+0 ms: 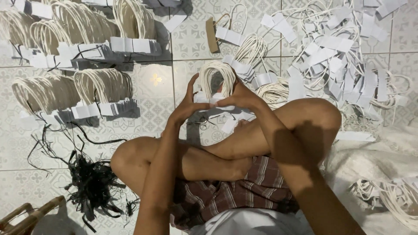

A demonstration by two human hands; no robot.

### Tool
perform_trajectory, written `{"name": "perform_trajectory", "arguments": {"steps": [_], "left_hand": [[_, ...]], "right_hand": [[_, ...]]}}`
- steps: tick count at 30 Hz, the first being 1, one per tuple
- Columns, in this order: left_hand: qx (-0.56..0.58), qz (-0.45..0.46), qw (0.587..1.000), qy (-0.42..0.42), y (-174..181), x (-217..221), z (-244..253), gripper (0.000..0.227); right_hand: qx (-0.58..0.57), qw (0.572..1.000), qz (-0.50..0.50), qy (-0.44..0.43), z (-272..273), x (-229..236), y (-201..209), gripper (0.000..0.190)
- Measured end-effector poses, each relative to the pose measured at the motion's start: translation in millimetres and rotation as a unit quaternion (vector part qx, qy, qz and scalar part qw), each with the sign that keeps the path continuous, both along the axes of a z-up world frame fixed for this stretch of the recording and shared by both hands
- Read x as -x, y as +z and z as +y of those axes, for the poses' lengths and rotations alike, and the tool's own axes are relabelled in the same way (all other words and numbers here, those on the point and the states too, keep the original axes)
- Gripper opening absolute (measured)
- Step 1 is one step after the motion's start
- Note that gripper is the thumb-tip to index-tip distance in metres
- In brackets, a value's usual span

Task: The person is sitting on the floor, sorting and organizing bundles of white cords with attached tags into groups.

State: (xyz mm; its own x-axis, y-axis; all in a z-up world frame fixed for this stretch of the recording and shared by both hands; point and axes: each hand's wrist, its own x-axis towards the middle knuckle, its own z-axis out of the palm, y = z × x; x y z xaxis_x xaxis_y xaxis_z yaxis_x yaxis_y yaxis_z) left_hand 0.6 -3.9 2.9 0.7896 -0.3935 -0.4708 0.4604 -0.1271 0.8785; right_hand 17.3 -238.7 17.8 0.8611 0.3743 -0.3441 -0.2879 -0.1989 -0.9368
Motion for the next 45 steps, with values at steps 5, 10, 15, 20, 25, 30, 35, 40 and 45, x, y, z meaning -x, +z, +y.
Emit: {"name": "perform_trajectory", "arguments": {"steps": [5,10,15,20,25,30,35,40,45], "left_hand": [[0.004,-0.007,1.0,0.029,-6,1,1,0.109],[0.004,0.001,0.999,0.054,2,-3,3,0.104],[0.024,-0.003,0.994,0.111,26,-2,9,0.1],[0.091,0.0,0.96,0.264,15,-9,18,0.096],[0.145,-0.031,0.905,0.399,-11,-12,30,0.099],[0.153,-0.011,0.896,0.417,-10,-14,28,0.097],[0.157,-0.008,0.905,0.394,-14,-15,23,0.093],[0.141,-0.016,0.929,0.342,-1,-14,17,0.096],[0.079,0.011,0.944,0.32,11,-10,14,0.096]], "right_hand": [[0.027,0.999,0.041,-0.001,9,0,26,0.051],[-0.019,1.0,0.018,-0.007,5,1,-6,0.053],[-0.133,0.991,-0.001,-0.005,-17,-1,-70,0.08],[-0.07,0.972,0.03,-0.221,-12,-11,-37,0.051],[0.067,0.874,0.016,-0.481,-42,-31,-88,0.023],[0.345,0.869,-0.019,-0.355,-45,-41,-83,0.074],[0.398,0.858,-0.008,-0.326,-42,-43,-88,0.069],[0.36,0.858,0.038,-0.363,-70,-55,-140,0.076],[0.387,0.883,0.022,-0.263,-41,-40,-77,0.06]]}}
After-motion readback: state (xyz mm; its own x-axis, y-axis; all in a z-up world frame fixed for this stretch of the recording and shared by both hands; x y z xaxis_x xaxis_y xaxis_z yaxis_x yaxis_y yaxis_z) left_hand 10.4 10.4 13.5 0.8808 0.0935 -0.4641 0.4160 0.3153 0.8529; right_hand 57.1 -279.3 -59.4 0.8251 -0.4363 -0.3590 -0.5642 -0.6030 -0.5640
